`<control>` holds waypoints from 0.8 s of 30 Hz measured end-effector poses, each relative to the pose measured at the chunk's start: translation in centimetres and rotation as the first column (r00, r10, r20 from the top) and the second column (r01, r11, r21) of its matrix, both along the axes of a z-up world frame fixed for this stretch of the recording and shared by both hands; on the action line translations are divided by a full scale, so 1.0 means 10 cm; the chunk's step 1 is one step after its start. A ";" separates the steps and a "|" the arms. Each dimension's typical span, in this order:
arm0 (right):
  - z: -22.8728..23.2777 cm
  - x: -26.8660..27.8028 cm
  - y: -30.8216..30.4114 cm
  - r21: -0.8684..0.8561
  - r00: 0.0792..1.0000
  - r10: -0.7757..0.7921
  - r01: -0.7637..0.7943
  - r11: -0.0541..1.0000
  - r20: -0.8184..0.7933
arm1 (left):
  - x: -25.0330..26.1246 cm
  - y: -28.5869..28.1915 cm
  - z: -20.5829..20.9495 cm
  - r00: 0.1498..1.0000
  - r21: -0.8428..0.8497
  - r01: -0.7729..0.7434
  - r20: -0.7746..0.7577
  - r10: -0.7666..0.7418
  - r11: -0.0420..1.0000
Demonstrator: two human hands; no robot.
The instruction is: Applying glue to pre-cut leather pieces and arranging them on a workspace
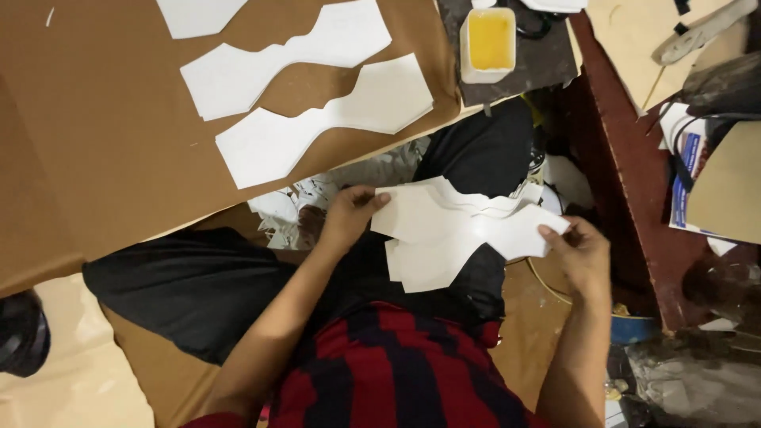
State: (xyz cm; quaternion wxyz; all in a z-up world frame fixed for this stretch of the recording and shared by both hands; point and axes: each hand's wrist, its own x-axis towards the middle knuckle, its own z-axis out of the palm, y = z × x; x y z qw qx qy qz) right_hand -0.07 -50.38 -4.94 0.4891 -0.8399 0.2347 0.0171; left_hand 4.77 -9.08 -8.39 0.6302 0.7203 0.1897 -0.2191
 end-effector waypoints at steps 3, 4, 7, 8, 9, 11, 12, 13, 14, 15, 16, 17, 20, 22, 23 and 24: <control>0.13 0.01 -0.02 -0.031 0.997 0.043 -0.040 0.999 0.069 | -0.03 0.07 -0.11 0.999 -0.036 0.000 0.033 0.001 0.999; 0.19 -0.01 -0.01 -0.030 0.998 0.042 -0.041 0.999 0.054 | -0.04 0.10 0.02 1.000 -0.036 0.000 0.018 0.001 0.999; 0.34 0.09 0.03 0.077 0.993 0.102 -0.107 0.991 0.066 | 0.05 0.19 0.32 0.982 -0.119 0.025 0.191 -0.002 0.993; 0.37 0.10 0.04 0.091 0.994 0.072 -0.079 0.993 0.079 | 0.05 0.21 0.37 0.985 -0.156 0.019 0.174 0.009 0.988; 0.40 0.10 0.05 0.104 0.995 0.037 -0.047 0.993 0.092 | 0.07 0.22 0.41 0.987 -0.194 0.016 0.158 0.015 0.981; 0.38 0.09 -0.02 0.138 0.994 0.043 -0.057 0.989 0.105 | 0.08 0.26 0.48 0.987 -0.203 0.010 0.158 0.022 0.979; 0.37 0.09 -0.05 0.171 0.992 0.048 -0.067 0.983 0.118 | 0.08 0.27 0.51 0.987 -0.212 0.005 0.157 0.029 0.977; 0.40 0.10 -0.03 0.173 0.992 0.048 -0.068 0.983 0.117 | 0.09 0.29 0.53 0.987 -0.210 0.004 0.156 0.029 0.978; 0.43 0.12 0.00 0.182 0.992 0.045 -0.066 0.981 0.118 | 0.09 0.31 0.55 0.982 -0.192 0.008 0.186 0.028 0.981; 0.46 0.13 0.02 0.188 0.992 0.042 -0.065 0.980 0.120 | 0.10 0.32 0.56 0.976 -0.176 0.012 0.217 0.027 0.984; 0.45 0.12 0.03 0.188 0.992 0.043 -0.065 0.980 0.121 | 0.08 0.33 0.62 0.976 -0.176 0.012 0.217 0.027 0.984; 0.45 0.15 0.03 0.162 0.990 0.053 -0.074 0.984 0.133 | 0.10 0.34 0.67 0.977 -0.139 0.011 0.210 0.019 0.990; 0.50 0.18 0.09 0.142 0.990 0.043 -0.062 0.988 0.134 | 0.07 0.34 0.65 0.968 -0.103 0.025 0.252 0.002 0.994; 0.58 0.30 0.14 0.152 0.989 0.029 -0.051 0.987 0.143 | 0.15 0.32 0.73 0.947 -0.098 0.036 0.321 -0.002 0.995; 0.63 0.34 0.15 0.229 0.992 -0.006 -0.023 0.973 0.123 | 0.18 0.30 0.85 0.969 -0.216 0.008 0.244 0.046 0.976; 0.68 0.39 0.17 0.305 0.994 -0.038 0.005 0.952 0.101 | 0.21 0.27 0.97 0.984 -0.329 -0.026 0.160 0.083 0.944</control>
